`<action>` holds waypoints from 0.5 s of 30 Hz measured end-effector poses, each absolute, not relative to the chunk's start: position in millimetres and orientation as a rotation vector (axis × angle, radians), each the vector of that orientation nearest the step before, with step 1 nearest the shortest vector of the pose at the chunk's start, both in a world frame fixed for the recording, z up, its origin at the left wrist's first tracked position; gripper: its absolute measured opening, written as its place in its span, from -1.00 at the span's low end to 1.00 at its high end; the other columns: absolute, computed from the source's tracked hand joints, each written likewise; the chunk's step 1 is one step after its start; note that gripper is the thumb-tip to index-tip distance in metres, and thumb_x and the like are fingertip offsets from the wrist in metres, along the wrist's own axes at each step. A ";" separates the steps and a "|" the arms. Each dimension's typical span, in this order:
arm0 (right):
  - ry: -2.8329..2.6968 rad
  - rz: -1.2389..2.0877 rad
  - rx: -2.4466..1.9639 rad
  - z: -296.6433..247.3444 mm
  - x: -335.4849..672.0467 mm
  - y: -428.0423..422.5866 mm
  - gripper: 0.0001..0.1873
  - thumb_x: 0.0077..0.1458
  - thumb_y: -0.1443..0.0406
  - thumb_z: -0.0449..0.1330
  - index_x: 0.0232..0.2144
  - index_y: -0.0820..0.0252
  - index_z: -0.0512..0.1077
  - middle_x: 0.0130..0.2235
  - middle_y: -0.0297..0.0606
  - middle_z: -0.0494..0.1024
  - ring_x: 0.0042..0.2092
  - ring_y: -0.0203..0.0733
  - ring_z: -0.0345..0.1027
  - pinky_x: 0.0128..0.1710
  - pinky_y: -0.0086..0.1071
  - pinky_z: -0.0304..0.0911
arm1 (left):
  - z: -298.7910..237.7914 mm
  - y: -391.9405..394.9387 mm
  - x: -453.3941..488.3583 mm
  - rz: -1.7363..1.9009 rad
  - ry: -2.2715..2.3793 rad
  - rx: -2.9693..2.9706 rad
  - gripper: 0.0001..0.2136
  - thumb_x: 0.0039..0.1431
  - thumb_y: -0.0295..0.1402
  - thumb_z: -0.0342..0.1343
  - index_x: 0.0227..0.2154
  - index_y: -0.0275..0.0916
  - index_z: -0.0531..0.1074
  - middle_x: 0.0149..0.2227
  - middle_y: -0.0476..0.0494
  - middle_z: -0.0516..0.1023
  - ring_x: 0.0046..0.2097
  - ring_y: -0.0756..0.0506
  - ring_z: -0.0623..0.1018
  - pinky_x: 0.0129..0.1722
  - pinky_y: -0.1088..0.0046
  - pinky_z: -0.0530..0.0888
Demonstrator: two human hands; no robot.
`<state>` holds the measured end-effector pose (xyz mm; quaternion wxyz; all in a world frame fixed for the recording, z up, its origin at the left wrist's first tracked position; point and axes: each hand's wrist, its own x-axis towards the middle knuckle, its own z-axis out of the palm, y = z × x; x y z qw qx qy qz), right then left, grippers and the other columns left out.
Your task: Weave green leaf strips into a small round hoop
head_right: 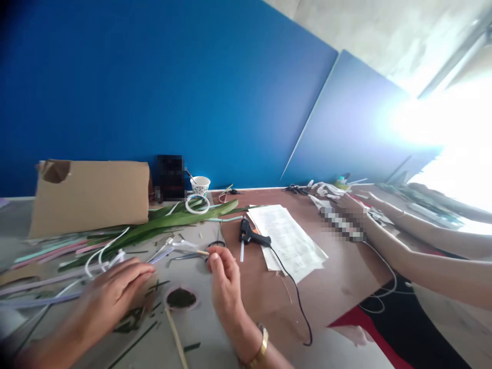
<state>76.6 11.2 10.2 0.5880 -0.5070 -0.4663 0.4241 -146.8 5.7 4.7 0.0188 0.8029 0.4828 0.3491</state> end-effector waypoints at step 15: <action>-1.334 0.899 -1.240 48.8 103.0 52.0 -0.75 -0.01 0.13 0.16 -0.39 0.21 0.46 -0.56 -0.39 0.32 -0.50 -0.30 0.15 -0.50 -0.43 0.09 | 14.2 -1.1 -155.1 1.296 1.633 2.497 -0.79 0.27 -0.33 -0.09 -0.39 -0.16 0.43 -0.46 0.01 0.57 -0.41 -0.03 0.54 -0.36 0.52 0.41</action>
